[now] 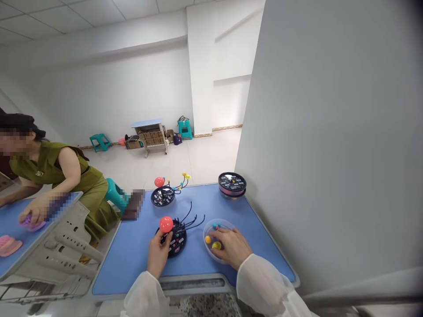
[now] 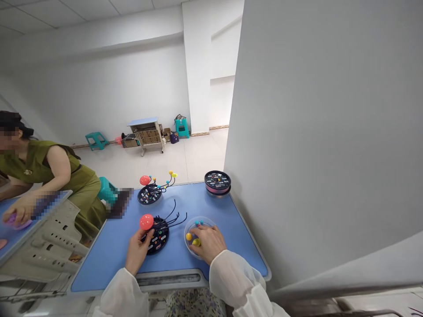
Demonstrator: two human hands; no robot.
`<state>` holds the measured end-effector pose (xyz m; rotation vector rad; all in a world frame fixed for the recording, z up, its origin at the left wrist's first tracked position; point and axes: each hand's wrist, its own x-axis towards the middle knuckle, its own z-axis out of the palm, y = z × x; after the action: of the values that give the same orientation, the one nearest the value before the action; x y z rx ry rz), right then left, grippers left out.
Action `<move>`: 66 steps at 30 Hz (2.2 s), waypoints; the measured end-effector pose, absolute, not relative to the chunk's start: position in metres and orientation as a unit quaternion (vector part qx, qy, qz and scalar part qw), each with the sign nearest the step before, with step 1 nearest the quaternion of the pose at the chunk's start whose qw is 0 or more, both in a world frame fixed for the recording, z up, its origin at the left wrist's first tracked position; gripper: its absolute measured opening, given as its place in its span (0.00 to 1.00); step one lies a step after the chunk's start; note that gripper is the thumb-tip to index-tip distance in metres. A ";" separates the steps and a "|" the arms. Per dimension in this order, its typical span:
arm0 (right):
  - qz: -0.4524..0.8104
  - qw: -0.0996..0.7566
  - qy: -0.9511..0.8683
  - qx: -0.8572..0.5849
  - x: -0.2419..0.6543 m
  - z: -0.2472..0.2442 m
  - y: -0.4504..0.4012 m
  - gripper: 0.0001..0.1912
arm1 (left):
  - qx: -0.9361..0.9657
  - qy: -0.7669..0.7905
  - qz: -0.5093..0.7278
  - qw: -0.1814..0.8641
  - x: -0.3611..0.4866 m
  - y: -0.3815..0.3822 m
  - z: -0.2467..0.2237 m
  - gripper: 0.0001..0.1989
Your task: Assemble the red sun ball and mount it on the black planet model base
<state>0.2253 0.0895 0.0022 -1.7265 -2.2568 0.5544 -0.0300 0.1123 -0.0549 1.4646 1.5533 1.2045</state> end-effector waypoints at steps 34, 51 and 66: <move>0.180 0.261 -0.725 -0.611 0.214 0.008 0.107 0.12 | 0.504 0.569 0.525 0.383 -0.007 0.122 -0.049 0.18; 0.477 0.265 -0.725 -0.420 0.156 0.048 0.182 0.14 | 0.468 0.568 0.527 0.424 0.004 0.117 -0.040 0.18; 0.414 0.211 -0.782 -0.416 0.157 0.041 0.198 0.10 | 0.483 0.574 0.514 0.416 0.004 0.120 -0.047 0.18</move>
<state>0.1568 0.1981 0.0408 -1.1558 -2.1716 1.1501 0.0039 0.1201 -0.0469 1.2136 1.4406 1.2916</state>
